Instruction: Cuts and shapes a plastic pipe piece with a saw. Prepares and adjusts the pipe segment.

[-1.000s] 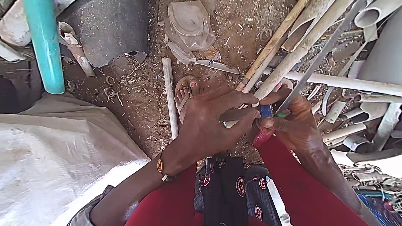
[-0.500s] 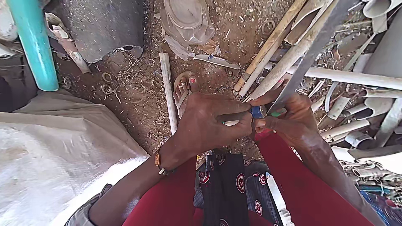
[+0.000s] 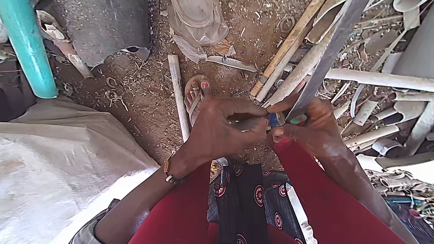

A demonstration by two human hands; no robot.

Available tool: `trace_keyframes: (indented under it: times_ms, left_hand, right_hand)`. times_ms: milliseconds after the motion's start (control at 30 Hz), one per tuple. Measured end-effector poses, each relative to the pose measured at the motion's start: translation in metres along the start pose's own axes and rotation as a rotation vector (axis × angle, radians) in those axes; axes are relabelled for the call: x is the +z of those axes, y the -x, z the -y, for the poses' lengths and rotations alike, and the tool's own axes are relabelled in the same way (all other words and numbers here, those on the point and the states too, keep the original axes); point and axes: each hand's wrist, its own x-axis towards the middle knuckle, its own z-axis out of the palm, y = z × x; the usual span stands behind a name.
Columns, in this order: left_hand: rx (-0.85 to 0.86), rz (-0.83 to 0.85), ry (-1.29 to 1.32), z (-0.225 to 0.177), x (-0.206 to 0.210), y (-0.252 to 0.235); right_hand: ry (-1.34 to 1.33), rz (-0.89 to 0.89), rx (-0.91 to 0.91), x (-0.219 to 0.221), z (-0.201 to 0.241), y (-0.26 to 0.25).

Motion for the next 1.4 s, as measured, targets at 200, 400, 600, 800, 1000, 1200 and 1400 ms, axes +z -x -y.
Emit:
trace_keyframes:
  times_ms: [200, 400, 600, 800, 1000, 1200, 1400]
  left_hand:
    - [-0.106, 0.018, 0.059, -0.001, 0.004, -0.001]
    - [-0.133, 0.012, 0.068, 0.0, 0.003, 0.0]
    - [-0.103, 0.001, -0.035, 0.0, 0.003, 0.002]
    - [0.037, -0.061, -0.097, 0.004, 0.003, 0.004]
    - [-0.092, -0.047, -0.01, 0.0, 0.001, 0.003]
    - [0.006, -0.062, -0.104, 0.0, -0.002, 0.003]
    - [0.224, -0.133, -0.256, 0.0, -0.004, 0.004]
  right_hand:
    - [0.032, -0.017, 0.002, 0.002, -0.001, 0.0]
    - [0.081, -0.002, 0.014, 0.003, 0.001, 0.0]
    - [0.108, 0.003, 0.029, 0.005, -0.002, 0.0]
    - [0.093, 0.02, 0.028, 0.006, -0.001, 0.002]
    - [-0.072, -0.035, 0.078, 0.003, -0.003, -0.004]
    - [-0.065, -0.052, 0.057, 0.003, -0.002, -0.006]
    - [-0.037, -0.062, 0.037, 0.006, -0.002, -0.009]
